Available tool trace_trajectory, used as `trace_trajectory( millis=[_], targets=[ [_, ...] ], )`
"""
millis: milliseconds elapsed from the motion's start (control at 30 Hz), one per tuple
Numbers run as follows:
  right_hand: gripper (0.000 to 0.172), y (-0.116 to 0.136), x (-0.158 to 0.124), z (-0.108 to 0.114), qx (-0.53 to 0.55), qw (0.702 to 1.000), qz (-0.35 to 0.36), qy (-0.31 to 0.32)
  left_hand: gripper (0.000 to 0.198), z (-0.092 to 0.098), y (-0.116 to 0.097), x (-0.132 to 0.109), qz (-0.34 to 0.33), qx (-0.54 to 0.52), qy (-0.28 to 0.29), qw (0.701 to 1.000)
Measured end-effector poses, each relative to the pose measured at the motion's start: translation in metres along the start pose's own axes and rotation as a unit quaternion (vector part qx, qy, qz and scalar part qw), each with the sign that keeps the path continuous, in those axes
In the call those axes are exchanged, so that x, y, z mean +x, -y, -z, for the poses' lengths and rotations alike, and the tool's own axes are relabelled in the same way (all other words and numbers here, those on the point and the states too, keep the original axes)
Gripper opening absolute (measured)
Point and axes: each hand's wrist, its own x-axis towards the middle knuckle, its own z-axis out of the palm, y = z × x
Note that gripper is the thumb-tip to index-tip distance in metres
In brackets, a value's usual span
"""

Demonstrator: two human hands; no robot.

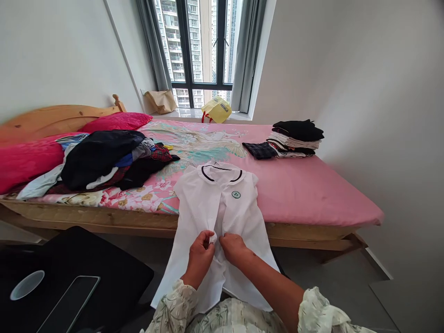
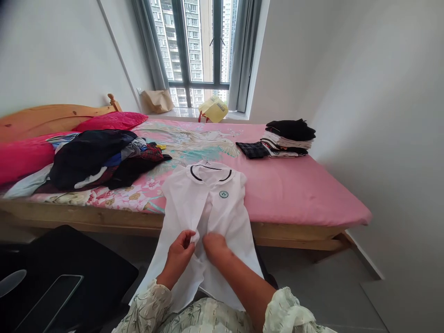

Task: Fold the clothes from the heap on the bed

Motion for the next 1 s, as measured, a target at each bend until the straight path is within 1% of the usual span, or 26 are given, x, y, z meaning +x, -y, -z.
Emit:
trace_trajectory(
  millis=[100, 200, 267, 333, 433, 567, 667, 800, 1000],
  targets=[
    [0.016, -0.003, -0.007, 0.007, 0.030, 0.999, 0.001, -0.031, 0.027, 0.002, -0.007, -0.001, -0.005, 0.014, 0.001, 1.000],
    [0.013, -0.002, -0.019, 0.012, 0.099, 0.991, 0.003, -0.094, 0.026, 0.001, -0.014, -0.002, -0.023, 0.031, 0.014, 0.999],
    [0.010, 0.001, -0.027, 0.013, 0.180, 0.972, 0.012, -0.151, 0.026, -0.001, -0.018, -0.003, -0.034, 0.048, 0.021, 0.998],
    [0.009, 0.004, -0.033, 0.011, 0.250, 0.947, 0.028, -0.201, 0.026, -0.002, -0.022, -0.003, -0.044, 0.070, 0.027, 0.996],
    [0.010, 0.005, -0.037, 0.008, 0.286, 0.927, 0.046, -0.239, 0.028, -0.003, -0.029, -0.004, -0.068, 0.099, 0.040, 0.992],
    [0.012, 0.002, -0.038, 0.003, 0.283, 0.917, 0.072, -0.272, 0.033, -0.001, -0.033, -0.004, -0.093, 0.120, 0.065, 0.986],
    [0.014, -0.002, -0.039, -0.003, 0.276, 0.912, 0.090, -0.289, 0.037, 0.002, -0.031, -0.004, -0.082, 0.100, 0.078, 0.989],
    [0.016, -0.005, -0.041, -0.007, 0.275, 0.911, 0.108, -0.289, 0.036, 0.004, -0.028, -0.002, -0.068, 0.075, 0.094, 0.990],
    [0.017, -0.006, -0.043, -0.002, 0.272, 0.911, 0.129, -0.282, 0.038, 0.007, -0.036, 0.003, -0.107, 0.134, 0.119, 0.978]
  ],
)
